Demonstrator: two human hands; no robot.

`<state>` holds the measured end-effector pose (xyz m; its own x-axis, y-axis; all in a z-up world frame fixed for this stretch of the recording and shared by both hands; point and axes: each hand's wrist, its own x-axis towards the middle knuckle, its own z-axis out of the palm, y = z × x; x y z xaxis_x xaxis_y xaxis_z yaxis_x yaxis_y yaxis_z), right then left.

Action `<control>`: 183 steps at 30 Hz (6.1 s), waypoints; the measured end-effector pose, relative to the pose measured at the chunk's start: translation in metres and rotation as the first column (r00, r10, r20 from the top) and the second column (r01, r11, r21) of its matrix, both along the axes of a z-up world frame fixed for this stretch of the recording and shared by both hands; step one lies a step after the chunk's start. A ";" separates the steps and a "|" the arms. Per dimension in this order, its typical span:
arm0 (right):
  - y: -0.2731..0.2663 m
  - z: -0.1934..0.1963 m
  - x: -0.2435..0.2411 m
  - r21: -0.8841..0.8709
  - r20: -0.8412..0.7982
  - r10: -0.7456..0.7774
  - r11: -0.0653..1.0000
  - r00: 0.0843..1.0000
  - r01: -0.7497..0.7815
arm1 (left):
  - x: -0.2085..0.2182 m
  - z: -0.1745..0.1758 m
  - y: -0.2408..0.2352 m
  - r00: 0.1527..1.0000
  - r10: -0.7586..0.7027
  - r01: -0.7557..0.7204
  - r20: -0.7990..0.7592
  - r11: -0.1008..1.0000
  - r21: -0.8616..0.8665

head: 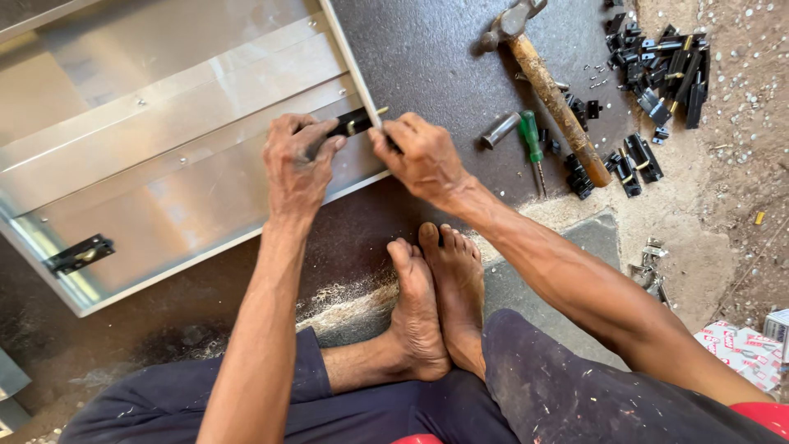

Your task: The person attaches black plastic latches to a metal enclosure cover by hand and by using a hammer, working on the floor.

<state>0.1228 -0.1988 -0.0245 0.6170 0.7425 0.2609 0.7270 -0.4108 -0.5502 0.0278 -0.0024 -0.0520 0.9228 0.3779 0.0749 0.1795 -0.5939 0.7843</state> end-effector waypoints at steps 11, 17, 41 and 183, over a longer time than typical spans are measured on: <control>-0.113 0.042 0.033 -0.082 0.206 -0.282 0.949 0.937 0.304 | 0.023 0.016 -0.022 0.996 0.027 -0.029 0.084 0.999 0.019; -0.220 0.033 0.058 -0.434 0.516 -0.278 0.731 0.810 0.527 | 0.021 0.005 -0.023 0.993 0.045 -0.042 0.114 0.999 -0.025; -0.118 0.038 -0.050 -0.142 -0.594 -0.369 0.923 0.715 0.358 | 0.032 0.039 -0.034 0.998 0.061 -0.063 0.021 0.994 0.087; -0.254 0.013 0.009 -0.191 -0.098 -0.636 0.766 0.765 0.613 | 0.027 0.039 -0.037 0.986 -0.120 0.150 -0.117 0.944 0.295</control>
<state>0.1318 -0.4526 -0.0115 0.9786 0.1989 0.0527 0.1962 -0.8250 -0.5299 0.0550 -0.0393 -0.0126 0.9721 0.2224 0.0744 0.1466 -0.8240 0.5472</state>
